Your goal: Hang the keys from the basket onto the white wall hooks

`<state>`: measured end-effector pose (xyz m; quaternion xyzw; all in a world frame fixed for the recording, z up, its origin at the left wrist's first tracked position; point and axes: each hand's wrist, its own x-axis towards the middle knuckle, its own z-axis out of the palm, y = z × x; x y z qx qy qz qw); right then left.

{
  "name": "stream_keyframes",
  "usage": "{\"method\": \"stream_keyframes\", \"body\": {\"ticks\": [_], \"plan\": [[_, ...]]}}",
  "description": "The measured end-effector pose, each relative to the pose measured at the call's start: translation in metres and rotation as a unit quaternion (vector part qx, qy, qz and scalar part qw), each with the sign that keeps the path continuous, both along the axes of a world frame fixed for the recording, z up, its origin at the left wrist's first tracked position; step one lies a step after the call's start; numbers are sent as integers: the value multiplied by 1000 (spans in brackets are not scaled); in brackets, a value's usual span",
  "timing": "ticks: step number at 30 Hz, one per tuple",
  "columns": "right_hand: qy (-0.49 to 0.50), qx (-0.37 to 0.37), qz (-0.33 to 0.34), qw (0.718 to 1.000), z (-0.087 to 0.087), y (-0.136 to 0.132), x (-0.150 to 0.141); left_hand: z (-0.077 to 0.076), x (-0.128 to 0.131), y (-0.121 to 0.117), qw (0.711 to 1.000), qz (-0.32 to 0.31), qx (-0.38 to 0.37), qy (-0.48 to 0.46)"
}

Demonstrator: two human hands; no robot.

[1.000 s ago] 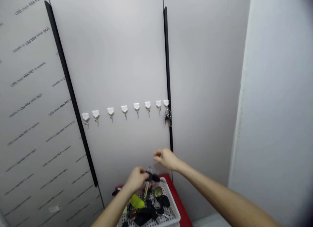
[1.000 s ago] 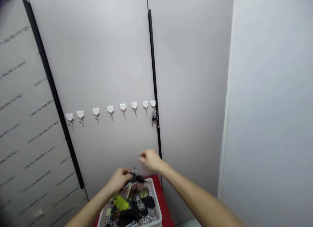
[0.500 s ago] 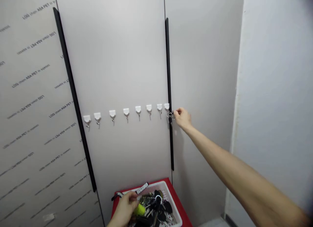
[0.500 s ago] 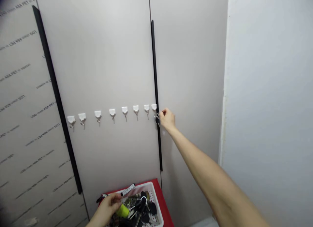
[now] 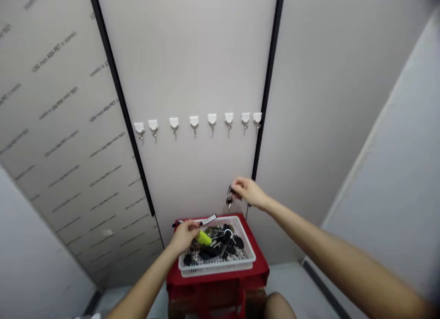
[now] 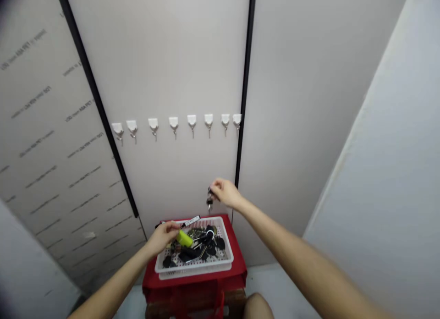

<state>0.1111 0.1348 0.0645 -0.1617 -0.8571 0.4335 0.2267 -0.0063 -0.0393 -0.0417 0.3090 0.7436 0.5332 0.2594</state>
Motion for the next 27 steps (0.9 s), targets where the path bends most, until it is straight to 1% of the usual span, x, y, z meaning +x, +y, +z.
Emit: {"method": "stream_keyframes", "body": {"ticks": [1,2,3,4,5,6,8,10,11,13,14,16,18,23,25,27], "plan": [[-38,-2,12,999,-24,-5,0,-1,-1,-1,1000,7,4,-20],[-74,6,22,997,-43,-10,-2,-1,-2,-3,999,12,9,-43],[-95,18,26,995,-57,-15,-4,2,-3,-3,998,14,15,-67],[-103,24,28,994,-64,-19,-7,8,-3,-3,996,14,24,-91],[-97,15,31,995,-65,-23,-11,17,-3,-2,993,11,34,-114],[-79,-16,37,996,-60,-27,-15,29,-2,-1,990,7,48,-135],[-26,-133,65,989,-39,-37,-25,58,0,6,982,-10,86,-166],[20,-258,118,959,-12,-47,-33,89,2,14,975,-46,132,-174],[37,-300,147,942,0,-51,-37,102,4,18,972,-69,148,-169],[56,-348,199,914,18,-57,-40,122,8,23,969,-103,166,-151],[60,-361,217,905,23,-58,-41,128,9,25,968,-113,170,-143],[64,-375,235,895,26,-59,-41,133,12,26,966,-125,177,-139],[62,-380,240,891,25,-59,-39,133,13,24,964,-137,177,-141],[41,-375,232,897,24,-62,-36,132,14,18,968,-149,153,-134],[34,-367,227,902,22,-64,-37,128,12,17,971,-140,145,-129],[17,-351,212,912,13,-65,-39,116,7,16,979,-116,123,-110]]}}
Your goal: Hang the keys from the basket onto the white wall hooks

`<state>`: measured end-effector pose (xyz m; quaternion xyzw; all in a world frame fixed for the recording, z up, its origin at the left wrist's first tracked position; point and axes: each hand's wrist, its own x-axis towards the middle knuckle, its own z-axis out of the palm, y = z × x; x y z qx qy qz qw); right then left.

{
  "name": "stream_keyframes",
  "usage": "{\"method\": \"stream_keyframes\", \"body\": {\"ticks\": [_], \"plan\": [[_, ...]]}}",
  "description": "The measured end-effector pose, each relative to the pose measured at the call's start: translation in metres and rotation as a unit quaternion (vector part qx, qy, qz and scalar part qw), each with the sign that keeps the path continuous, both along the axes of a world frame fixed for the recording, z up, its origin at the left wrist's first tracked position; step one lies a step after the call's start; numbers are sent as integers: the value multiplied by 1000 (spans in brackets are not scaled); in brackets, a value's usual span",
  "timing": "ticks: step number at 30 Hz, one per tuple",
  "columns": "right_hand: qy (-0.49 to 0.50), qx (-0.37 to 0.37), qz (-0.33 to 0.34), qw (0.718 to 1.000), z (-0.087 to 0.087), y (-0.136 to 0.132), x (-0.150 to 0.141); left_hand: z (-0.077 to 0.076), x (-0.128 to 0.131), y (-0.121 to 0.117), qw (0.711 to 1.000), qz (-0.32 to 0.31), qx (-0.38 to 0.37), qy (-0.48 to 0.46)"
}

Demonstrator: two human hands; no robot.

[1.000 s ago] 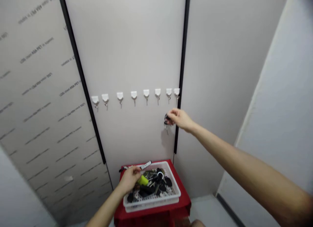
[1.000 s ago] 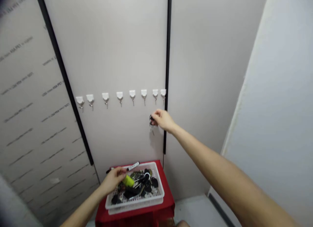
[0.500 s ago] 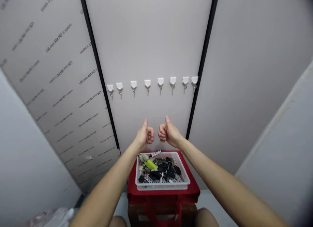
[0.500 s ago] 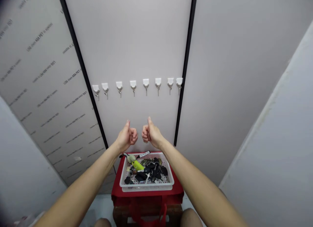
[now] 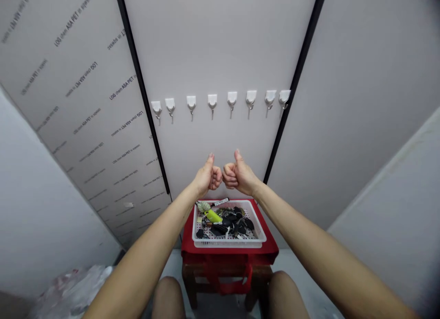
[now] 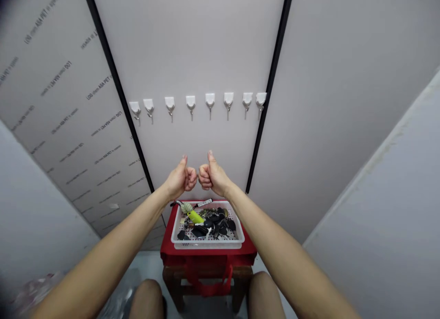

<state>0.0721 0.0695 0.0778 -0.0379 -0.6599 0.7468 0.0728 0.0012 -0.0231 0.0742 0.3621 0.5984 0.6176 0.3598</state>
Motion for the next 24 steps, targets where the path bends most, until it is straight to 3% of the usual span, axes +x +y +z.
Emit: {"method": "stream_keyframes", "body": {"ticks": [2,4,6,8,10,12,13,14,16,18,20,22,24], "plan": [[-30,52,-31,998,-19,-1,-3,-21,-8,-3,996,45,-43,57],[-72,150,-80,983,-46,-1,-5,-49,-18,-8,975,106,-98,166],[-114,279,-120,946,-78,-3,-6,-79,-26,-14,926,164,-156,303],[-136,399,-124,898,-108,-6,-7,-104,-31,-20,881,167,-204,394],[-138,490,-110,854,-131,-9,-7,-121,-30,-23,856,140,-239,436],[-139,541,-104,823,-144,-11,-8,-127,-28,-24,856,125,-253,433],[-137,545,-101,821,-146,-11,-8,-126,-27,-24,864,125,-250,418],[-131,534,-95,830,-146,-10,-8,-123,-26,-23,877,127,-237,398],[-100,464,-74,877,-140,-5,-7,-112,-27,-21,910,136,-182,346],[-67,348,-51,934,-128,0,-4,-97,-29,-19,941,155,-103,284],[-52,225,-34,972,-113,4,0,-80,-31,-16,964,173,-33,197],[-39,131,-35,990,-95,6,4,-65,-31,-14,979,178,16,99],[-23,81,-61,995,-77,6,6,-52,-29,-13,983,175,53,15]]}}
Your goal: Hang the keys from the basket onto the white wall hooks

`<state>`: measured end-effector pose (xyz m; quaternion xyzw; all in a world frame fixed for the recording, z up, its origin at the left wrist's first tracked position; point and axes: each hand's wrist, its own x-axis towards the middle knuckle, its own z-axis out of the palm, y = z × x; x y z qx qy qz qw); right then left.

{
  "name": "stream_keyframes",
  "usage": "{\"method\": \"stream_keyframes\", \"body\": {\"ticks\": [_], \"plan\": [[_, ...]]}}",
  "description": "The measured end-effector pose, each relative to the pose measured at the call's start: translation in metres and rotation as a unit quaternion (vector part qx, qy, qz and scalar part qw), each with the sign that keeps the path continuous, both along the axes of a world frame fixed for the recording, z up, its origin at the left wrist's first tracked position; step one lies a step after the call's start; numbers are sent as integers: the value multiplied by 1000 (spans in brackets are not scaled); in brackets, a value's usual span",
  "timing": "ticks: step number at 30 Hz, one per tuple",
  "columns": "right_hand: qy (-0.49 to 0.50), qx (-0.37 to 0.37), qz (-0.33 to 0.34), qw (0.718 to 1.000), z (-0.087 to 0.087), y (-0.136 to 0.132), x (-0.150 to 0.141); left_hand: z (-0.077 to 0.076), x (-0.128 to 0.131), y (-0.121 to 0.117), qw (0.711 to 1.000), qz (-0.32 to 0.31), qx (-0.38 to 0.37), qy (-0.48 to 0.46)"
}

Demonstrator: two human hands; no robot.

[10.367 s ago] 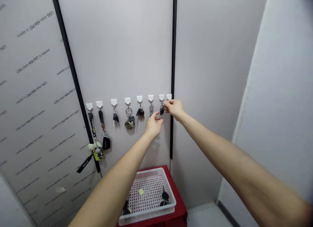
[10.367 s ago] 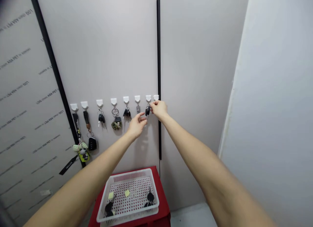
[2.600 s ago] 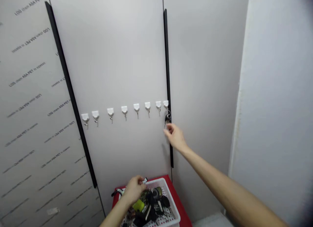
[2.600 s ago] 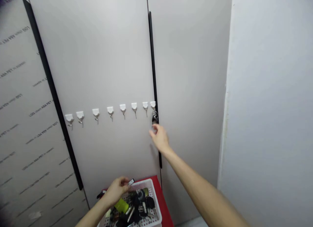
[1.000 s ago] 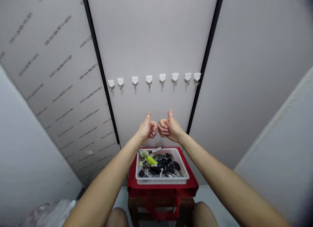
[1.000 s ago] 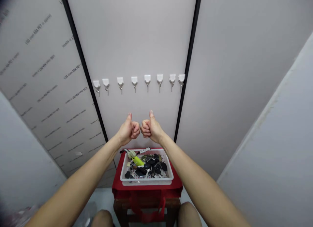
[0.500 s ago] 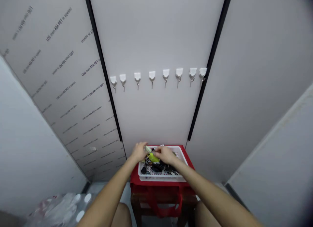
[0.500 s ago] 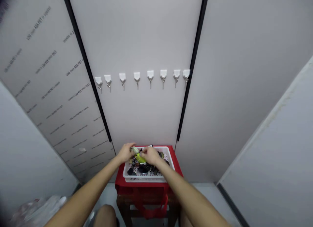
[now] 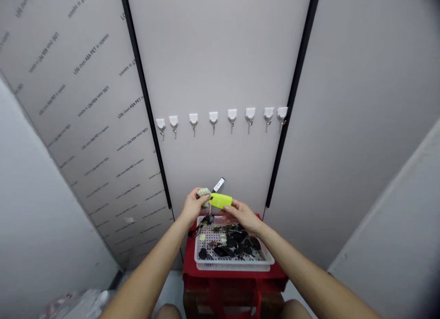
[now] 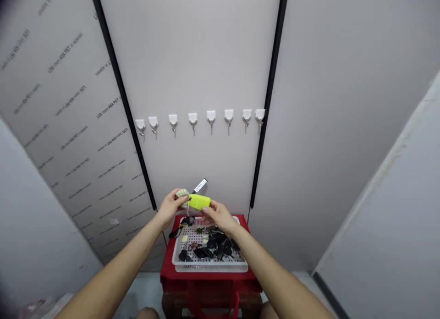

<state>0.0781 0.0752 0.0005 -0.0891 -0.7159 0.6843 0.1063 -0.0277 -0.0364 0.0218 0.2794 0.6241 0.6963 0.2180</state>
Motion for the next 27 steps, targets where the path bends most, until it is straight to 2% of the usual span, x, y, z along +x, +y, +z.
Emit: {"method": "stream_keyframes", "body": {"ticks": [4,8,10,13,17,20,22,25,27], "plan": [[37,-17,-41,998,35,-5,1,9,5,-2,995,-13,60,-72],[57,-40,-49,996,61,-12,0,-1,12,-8,992,-76,63,-73],[74,-67,-50,994,69,-14,-1,-10,18,-10,991,-111,48,-66],[101,-95,-70,988,77,-15,-3,-19,27,-9,990,-123,17,-70],[124,-114,-130,977,79,-7,-1,-20,26,-13,991,-121,-20,-60],[119,-126,-163,971,76,2,3,-12,14,-27,990,-116,-81,12],[113,-131,-174,969,72,6,3,-3,2,-41,979,-113,-146,83],[89,-119,-162,975,66,4,2,21,-13,-62,945,-84,-242,204],[48,-84,-136,986,61,-1,-2,43,-19,-74,922,-51,-272,271]]}}
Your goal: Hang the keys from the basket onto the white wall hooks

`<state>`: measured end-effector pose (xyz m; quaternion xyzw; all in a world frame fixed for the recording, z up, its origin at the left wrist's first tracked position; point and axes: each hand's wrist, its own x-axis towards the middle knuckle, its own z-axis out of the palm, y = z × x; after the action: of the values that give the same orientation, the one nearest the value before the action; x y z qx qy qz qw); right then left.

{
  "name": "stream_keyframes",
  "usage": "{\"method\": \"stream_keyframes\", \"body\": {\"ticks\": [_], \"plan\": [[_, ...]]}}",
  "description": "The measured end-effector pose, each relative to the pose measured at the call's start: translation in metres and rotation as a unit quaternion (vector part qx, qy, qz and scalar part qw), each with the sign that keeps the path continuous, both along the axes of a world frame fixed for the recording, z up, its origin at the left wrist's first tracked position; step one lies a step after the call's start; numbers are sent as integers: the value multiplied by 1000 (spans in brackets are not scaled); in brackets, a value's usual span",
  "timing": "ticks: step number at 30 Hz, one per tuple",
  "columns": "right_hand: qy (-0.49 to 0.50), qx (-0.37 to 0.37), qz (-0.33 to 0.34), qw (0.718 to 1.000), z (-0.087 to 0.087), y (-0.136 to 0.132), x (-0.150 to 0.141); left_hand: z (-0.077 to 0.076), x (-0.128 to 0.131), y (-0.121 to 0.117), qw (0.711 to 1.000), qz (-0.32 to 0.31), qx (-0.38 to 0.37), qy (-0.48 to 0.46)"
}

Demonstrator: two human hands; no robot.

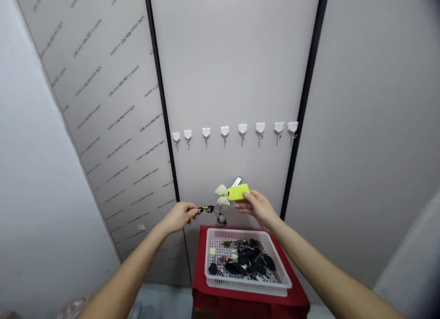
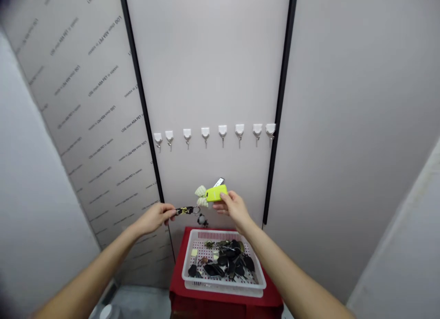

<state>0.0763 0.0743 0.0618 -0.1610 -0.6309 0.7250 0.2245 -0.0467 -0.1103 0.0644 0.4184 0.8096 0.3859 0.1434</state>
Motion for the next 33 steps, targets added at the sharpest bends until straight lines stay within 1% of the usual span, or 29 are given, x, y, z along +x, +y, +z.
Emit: {"method": "stream_keyframes", "body": {"ticks": [2,3,5,6,8,9,10,11,12,14,16,17,19,21,22,23,25,27,29,31,33], "plan": [[-47,63,23,997,-4,-8,-6,25,-3,-7,998,6,-1,58],[-55,107,19,993,-6,-13,-10,37,-3,-9,996,4,-2,84],[-21,204,14,979,-7,-25,-20,57,-1,-9,991,-10,-16,136],[14,243,30,969,-6,-32,-26,65,0,-8,986,-21,-33,160],[77,280,110,950,-3,-47,-40,74,1,-4,978,-39,-76,192],[94,279,155,943,-1,-55,-47,75,0,-2,975,-43,-92,198],[101,270,185,940,1,-62,-54,75,-1,-1,975,-43,-100,195],[104,257,195,941,4,-70,-60,74,-3,-1,978,-35,-91,183],[103,242,190,946,7,-76,-66,72,-6,-3,985,-22,-67,158],[103,208,171,958,13,-87,-75,69,-14,-8,997,6,12,71],[107,177,157,966,21,-95,-83,68,-20,-16,993,32,107,-35],[110,163,148,969,26,-99,-87,68,-23,-20,983,43,157,-81],[116,146,123,975,34,-104,-96,69,-28,-26,953,71,255,-147],[122,151,90,977,41,-108,-106,71,-31,-27,919,105,335,-182],[124,164,69,976,44,-109,-110,72,-33,-26,904,125,362,-190],[125,184,44,974,46,-110,-114,73,-35,-24,894,144,379,-191],[123,231,-13,965,51,-109,-121,76,-38,-19,887,176,387,-180],[119,267,-63,954,55,-108,-126,81,-41,-14,894,190,372,-162],[118,295,-97,943,60,-106,-129,88,-43,-9,906,190,350,-143],[126,331,-115,928,66,-104,-132,94,-45,-6,916,189,329,-132],[139,374,-119,909,72,-104,-133,99,-46,-3,922,185,314,-127]]}}
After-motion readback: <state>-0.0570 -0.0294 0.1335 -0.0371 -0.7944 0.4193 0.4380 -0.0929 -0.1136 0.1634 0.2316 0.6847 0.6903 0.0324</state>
